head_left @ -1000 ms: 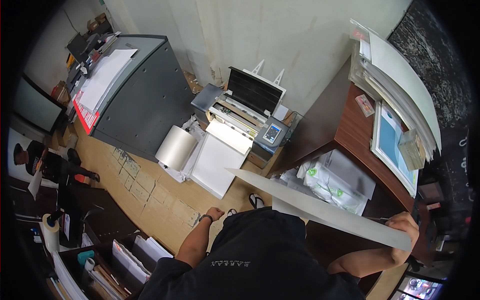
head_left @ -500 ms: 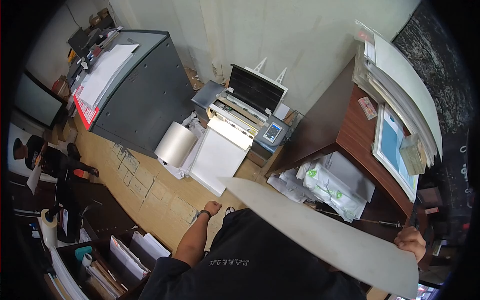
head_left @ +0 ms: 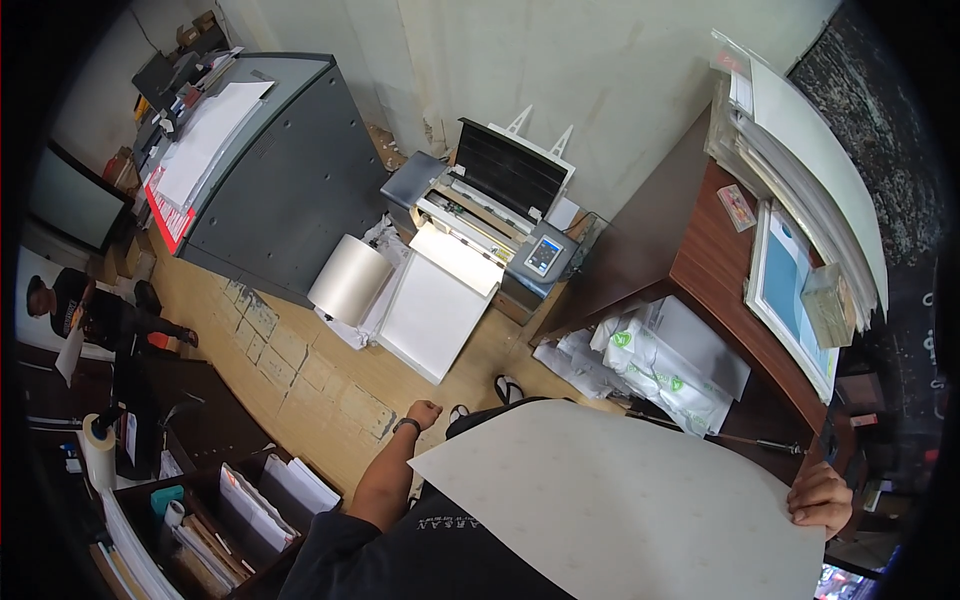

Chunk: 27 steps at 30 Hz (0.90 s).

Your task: The recorder selects paper from a stack and loads it into a printing/cutting machine, then adjusts settings on the machine's control panel.

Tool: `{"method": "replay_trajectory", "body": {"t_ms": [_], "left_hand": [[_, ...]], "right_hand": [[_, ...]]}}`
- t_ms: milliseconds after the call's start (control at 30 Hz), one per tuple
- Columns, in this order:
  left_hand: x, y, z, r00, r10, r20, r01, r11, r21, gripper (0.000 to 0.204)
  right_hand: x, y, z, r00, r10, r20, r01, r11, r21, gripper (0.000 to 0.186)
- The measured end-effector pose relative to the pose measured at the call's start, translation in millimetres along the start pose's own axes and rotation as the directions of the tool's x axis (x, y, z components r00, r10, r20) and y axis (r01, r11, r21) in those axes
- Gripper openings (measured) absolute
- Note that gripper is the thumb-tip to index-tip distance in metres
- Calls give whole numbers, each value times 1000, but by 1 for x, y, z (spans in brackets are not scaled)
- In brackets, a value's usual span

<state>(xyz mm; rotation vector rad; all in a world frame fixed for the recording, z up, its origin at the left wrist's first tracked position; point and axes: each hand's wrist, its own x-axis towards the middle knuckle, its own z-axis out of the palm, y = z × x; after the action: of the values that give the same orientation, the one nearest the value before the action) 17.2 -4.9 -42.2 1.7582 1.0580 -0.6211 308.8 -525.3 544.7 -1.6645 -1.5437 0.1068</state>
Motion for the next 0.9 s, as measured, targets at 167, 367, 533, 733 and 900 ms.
{"method": "replay_trajectory", "body": {"t_ms": [167, 367, 533, 733, 900], "left_hand": [[-4, -7, 3, 999, -40, -12, 40, 999, 9, 39], [5, -13, 15, 1000, 2, -26, -3, 999, -39, 39], [9, -11, 19, 1000, -4, 3, 4, 999, -35, 40], [0, -2, 15, 1000, 9, -30, -9, 1000, 14, 40], [-6, 6, 14, 999, -2, -45, 3, 1000, 16, 39]], "right_hand": [[0, 6, -6, 999, -10, 34, 9, 999, 32, 14], [-1, 14, -9, 1000, 2, -18, -1, 999, 36, 14], [2, 19, -19, 999, -5, 36, 3, 998, 55, 18], [-1, 23, -27, 997, -21, 68, 15, 996, 82, 20], [-6, 25, -30, 997, -21, 68, 16, 997, 81, 19]]}}
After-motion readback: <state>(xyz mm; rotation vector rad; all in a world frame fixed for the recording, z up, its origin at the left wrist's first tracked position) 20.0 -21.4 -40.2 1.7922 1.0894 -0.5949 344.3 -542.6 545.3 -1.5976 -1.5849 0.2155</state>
